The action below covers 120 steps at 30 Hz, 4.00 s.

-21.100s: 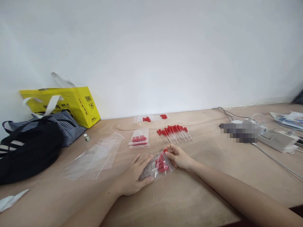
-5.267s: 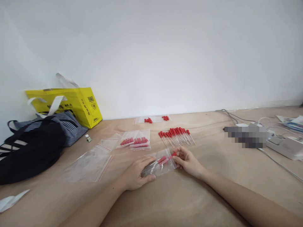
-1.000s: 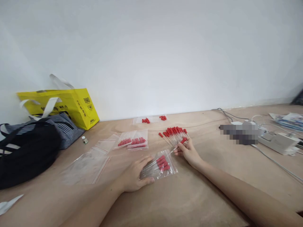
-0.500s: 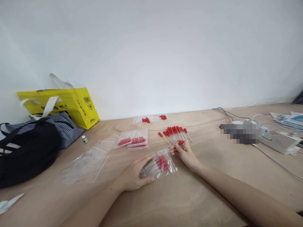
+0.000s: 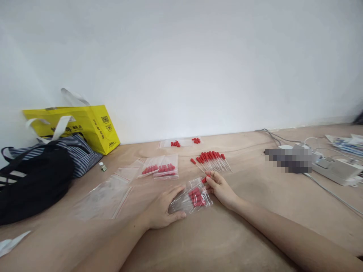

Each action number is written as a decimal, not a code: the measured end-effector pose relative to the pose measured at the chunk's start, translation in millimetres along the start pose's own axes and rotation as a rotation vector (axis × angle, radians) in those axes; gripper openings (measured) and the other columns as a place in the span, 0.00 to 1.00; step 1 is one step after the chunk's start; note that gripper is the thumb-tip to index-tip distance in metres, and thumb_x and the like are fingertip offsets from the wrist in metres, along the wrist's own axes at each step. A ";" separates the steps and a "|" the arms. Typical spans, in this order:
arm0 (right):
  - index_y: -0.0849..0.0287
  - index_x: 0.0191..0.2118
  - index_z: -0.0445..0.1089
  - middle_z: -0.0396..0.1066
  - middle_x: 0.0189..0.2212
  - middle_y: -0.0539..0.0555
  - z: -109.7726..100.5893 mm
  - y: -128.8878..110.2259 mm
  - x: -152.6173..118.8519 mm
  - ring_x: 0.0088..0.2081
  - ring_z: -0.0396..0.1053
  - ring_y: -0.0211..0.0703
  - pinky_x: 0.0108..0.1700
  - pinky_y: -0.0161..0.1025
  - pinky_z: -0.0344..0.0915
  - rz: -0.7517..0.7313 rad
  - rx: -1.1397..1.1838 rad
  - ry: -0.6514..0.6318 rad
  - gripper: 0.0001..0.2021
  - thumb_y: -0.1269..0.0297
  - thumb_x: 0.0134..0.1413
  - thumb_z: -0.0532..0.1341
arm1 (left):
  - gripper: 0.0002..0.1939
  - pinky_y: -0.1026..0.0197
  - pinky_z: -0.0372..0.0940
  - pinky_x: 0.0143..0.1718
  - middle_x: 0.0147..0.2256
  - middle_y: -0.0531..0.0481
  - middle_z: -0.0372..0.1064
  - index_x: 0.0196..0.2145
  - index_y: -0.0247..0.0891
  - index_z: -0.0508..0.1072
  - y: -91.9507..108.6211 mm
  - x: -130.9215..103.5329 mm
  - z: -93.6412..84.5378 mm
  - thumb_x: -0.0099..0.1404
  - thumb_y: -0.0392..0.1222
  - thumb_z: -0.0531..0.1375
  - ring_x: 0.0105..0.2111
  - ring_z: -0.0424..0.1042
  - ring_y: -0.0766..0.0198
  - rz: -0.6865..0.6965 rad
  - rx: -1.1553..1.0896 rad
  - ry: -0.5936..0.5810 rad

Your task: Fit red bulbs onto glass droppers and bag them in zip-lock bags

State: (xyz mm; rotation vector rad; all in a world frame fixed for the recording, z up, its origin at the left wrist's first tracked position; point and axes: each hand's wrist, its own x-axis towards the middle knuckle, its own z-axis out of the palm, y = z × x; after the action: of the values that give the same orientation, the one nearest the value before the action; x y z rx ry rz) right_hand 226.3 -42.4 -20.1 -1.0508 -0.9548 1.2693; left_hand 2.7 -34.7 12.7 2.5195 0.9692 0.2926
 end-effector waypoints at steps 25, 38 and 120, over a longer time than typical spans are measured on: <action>0.61 0.31 0.71 0.66 0.19 0.49 -14.2 -11.1 8.4 0.21 0.62 0.35 0.24 0.34 0.61 -0.068 -0.621 -0.348 0.13 0.59 0.48 0.53 | 0.33 0.49 0.51 0.54 0.57 0.45 0.50 0.57 0.41 0.50 0.7 0.4 -0.8 0.56 0.52 0.56 0.55 0.52 0.52 0.026 0.023 0.000; 0.54 0.40 0.71 0.69 0.32 0.53 -68.7 -23.2 -2.8 0.34 0.66 0.39 0.35 0.35 0.62 -0.599 -1.071 -0.380 0.11 0.68 0.51 0.55 | 0.16 0.47 0.56 0.50 0.49 0.46 0.63 0.46 0.42 0.67 -8.3 45.0 9.8 0.59 0.41 0.57 0.51 0.59 0.55 0.239 0.129 0.283; 0.61 0.32 0.67 0.67 0.21 0.50 -10.1 -5.8 -2.6 0.24 0.60 0.33 0.25 0.35 0.50 -1.495 -1.369 -0.166 0.10 0.71 0.55 0.49 | 0.06 0.58 0.66 0.36 0.31 0.47 0.72 0.34 0.33 0.68 6.5 43.7 21.0 0.59 0.28 0.54 0.33 0.71 0.63 0.778 0.558 0.738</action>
State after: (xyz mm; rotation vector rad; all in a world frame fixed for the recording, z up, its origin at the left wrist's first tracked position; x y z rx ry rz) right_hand 237.3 -45.8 -17.1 -0.7103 -2.1849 -0.7203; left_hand 45.7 -15.9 -1.1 3.2906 0.2073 1.4260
